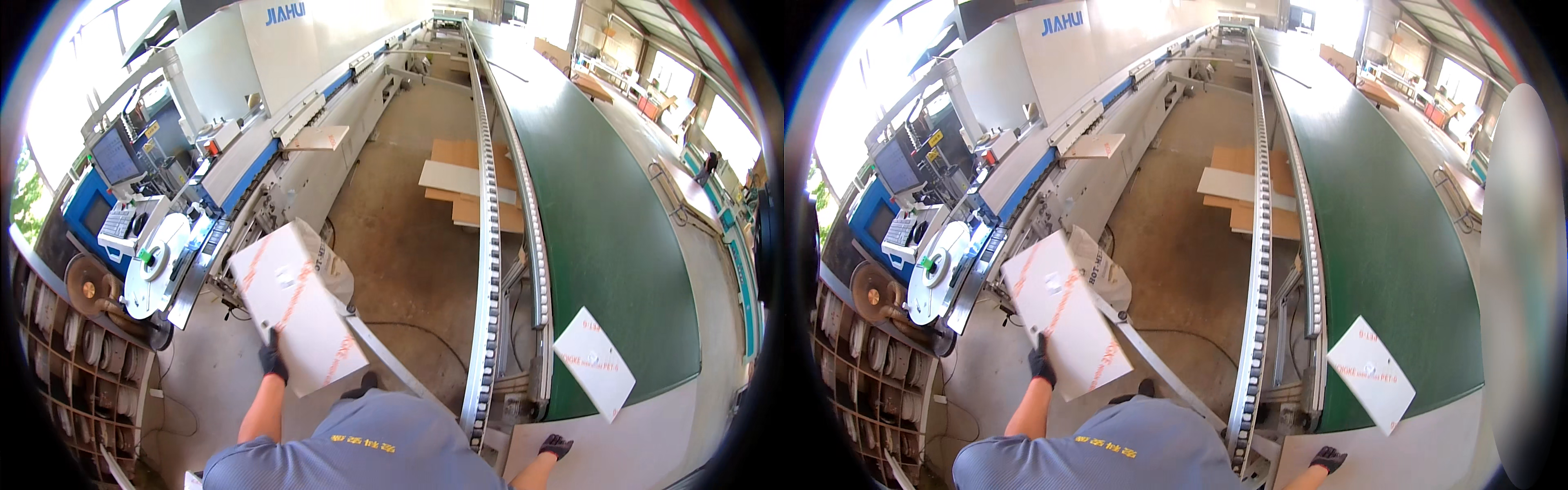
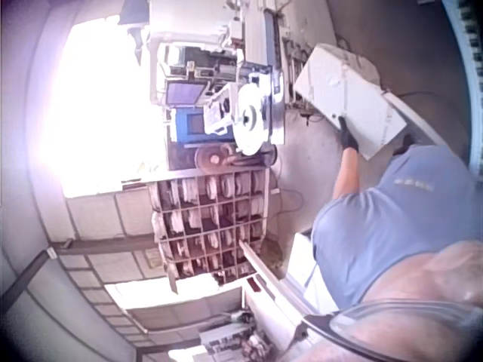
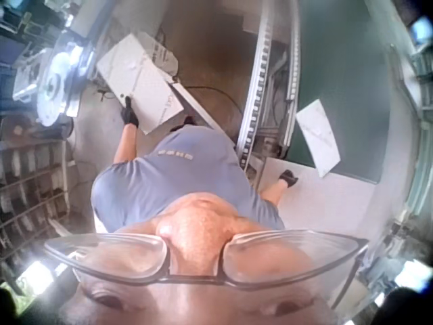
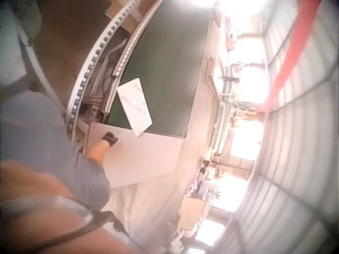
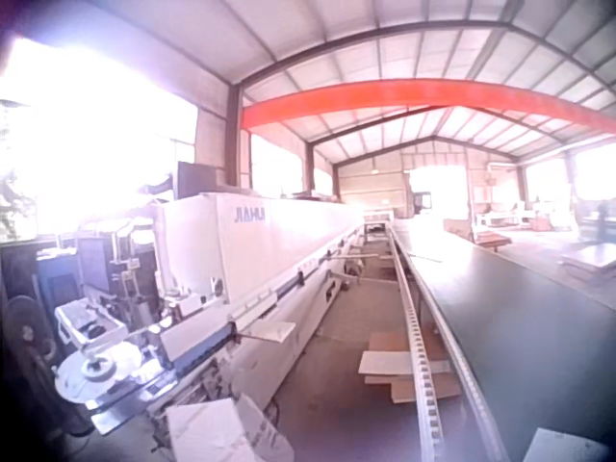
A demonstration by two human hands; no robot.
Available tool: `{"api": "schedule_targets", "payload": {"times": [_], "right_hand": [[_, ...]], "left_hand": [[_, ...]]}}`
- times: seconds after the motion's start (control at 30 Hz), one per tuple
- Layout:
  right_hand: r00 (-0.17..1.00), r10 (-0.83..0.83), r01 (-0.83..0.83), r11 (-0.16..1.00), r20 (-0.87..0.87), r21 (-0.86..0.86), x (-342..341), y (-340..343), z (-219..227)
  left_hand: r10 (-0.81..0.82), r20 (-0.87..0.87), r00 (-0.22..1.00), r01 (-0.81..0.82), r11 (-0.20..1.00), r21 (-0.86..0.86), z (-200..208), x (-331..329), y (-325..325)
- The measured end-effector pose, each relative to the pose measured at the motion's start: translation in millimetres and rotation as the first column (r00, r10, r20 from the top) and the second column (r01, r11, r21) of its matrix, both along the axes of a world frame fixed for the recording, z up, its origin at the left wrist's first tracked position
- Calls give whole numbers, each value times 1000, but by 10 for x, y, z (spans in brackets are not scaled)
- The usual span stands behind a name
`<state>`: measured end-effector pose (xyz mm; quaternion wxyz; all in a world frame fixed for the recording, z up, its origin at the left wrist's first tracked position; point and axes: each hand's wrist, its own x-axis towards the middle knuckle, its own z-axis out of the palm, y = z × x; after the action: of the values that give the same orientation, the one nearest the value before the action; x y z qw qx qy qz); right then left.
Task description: The person picks up white rectangular panels from a stack and feeds them into a processing machine. They then retrieve the processed panels from the output side of the machine and stack them on a nearby table. The person repeats this cycle of feeding and stacking multiple times.
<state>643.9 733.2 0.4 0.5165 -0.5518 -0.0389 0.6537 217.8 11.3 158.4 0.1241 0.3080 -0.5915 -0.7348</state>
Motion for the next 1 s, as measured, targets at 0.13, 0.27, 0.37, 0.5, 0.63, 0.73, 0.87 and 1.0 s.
{"api": "schedule_targets", "payload": {"times": [0.13,0.27,0.37,0.5,0.63,0.73,0.87,1.0], "right_hand": [[997,-52,50,998,-53,-30,-76,71,54],[992,-81,75,995,-100,-59,-117,191,73],[987,-77,68,995,-141,-67,-170,214,94],[983,-74,63,996,-165,-69,-309,150,134],[974,-47,48,999,-223,-2,-317,-13,107],[952,-60,79,996,-299,51,-124,24,16],[947,-99,104,995,-305,0,-94,-200,71],[986,-160,158,987,-53,-39,-296,-602,449]], "left_hand": [[237,23,971,-237,971,13,-302,289,-681],[307,69,949,-309,951,27,-330,493,-894],[329,116,937,-339,937,84,-346,567,-982],[365,105,925,-377,914,150,-509,597,-1141],[359,99,928,-372,902,218,-656,559,-1300],[334,61,941,-338,904,261,-718,423,-1287],[347,86,934,-358,899,252,-588,302,-1331],[386,50,921,-383,877,291,-635,211,-1512]]}}
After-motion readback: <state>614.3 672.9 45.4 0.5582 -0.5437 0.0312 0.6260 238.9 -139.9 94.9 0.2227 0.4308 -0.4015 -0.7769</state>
